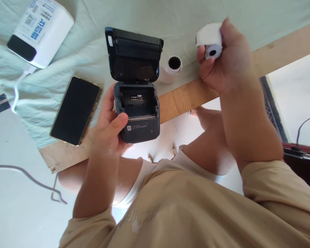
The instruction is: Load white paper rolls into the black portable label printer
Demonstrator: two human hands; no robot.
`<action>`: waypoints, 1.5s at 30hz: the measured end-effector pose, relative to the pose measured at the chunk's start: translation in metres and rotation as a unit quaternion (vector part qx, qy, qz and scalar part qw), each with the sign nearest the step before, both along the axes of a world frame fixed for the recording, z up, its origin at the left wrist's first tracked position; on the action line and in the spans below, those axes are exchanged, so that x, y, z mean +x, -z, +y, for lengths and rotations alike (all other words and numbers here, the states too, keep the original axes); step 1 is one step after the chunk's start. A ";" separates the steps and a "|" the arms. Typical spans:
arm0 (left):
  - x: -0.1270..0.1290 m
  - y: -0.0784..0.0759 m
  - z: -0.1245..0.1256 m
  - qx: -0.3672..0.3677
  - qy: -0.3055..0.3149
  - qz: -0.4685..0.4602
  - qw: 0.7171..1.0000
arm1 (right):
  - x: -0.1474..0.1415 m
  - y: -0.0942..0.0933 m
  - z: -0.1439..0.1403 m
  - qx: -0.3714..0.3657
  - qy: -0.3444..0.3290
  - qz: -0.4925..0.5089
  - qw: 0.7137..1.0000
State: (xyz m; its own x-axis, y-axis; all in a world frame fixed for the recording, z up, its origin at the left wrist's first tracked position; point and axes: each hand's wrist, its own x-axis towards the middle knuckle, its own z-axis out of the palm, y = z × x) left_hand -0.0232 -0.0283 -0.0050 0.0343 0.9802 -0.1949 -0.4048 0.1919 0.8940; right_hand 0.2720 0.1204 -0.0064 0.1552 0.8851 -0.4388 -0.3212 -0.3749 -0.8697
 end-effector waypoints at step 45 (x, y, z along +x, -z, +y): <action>-0.005 0.007 0.000 0.008 0.014 0.028 0.999 | -0.010 -0.015 -0.036 0.273 -0.133 -0.074 0.950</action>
State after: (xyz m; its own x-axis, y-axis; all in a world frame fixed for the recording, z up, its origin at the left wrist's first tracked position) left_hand -0.0283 -0.0279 -0.0123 0.0513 0.9820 -0.1819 -0.3490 0.1883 0.9180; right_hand 0.2619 0.0843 0.0089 -0.0823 0.9909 0.1065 -0.1380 0.0945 -0.9859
